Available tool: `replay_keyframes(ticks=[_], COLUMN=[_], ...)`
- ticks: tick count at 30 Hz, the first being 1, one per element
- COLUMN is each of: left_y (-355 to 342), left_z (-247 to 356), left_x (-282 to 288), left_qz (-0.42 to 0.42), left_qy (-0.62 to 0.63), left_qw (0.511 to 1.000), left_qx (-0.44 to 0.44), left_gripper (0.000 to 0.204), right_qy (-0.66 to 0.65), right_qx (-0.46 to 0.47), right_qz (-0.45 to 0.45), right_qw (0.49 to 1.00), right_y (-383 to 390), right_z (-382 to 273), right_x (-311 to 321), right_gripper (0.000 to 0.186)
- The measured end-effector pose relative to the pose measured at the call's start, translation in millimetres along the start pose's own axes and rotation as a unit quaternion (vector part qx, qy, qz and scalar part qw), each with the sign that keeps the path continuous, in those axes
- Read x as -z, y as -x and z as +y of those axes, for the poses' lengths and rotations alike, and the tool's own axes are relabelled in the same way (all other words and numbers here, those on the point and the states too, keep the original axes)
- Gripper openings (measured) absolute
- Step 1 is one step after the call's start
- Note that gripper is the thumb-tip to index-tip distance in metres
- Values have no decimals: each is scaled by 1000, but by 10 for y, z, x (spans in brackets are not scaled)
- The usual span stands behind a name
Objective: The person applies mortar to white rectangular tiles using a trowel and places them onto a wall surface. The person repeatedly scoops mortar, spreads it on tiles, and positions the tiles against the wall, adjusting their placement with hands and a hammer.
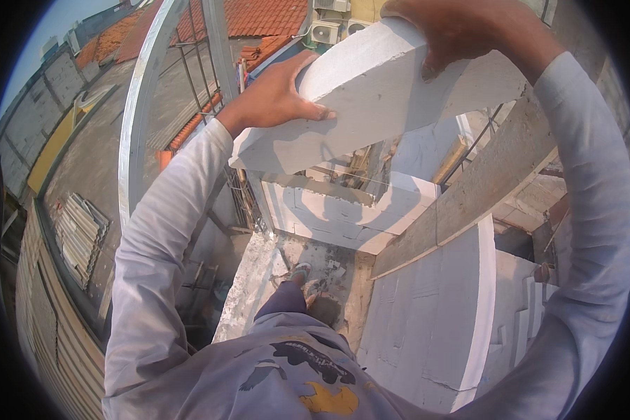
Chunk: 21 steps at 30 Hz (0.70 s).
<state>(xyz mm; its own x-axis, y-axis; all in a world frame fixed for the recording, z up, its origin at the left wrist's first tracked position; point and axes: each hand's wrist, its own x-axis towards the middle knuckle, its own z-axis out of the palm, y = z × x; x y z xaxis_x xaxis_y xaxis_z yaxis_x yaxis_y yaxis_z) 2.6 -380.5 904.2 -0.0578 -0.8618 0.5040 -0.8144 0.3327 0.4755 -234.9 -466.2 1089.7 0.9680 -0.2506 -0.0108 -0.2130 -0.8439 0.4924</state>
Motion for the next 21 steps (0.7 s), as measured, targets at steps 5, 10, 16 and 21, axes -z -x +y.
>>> replay_keyframes(ticks=[5,10,16,21], left_y=[-1297,-2030,-2106,-2029], left_z=[-1026,-1986,-2997,-3435], left_x=[-90,-686,-1228,-1455], left_qz=[-54,-177,-327,-393], left_qy=[-56,-61,-46,-63], left_qw=[992,977,944,917], left_qx=[-96,-101,-24,-4], left_gripper=[92,90,83,84], right_qy=[30,39,-131,-277], right_qx=[-174,-126,-163,-196], right_qz=[-67,85,-12,-105], right_qw=[982,988,978,935], right_y=[-657,-1032,-1715,-2040], right_z=[580,1417,1188,883], right_x=[-560,-2429,-3849,-4423], right_gripper=[76,83,88,99])
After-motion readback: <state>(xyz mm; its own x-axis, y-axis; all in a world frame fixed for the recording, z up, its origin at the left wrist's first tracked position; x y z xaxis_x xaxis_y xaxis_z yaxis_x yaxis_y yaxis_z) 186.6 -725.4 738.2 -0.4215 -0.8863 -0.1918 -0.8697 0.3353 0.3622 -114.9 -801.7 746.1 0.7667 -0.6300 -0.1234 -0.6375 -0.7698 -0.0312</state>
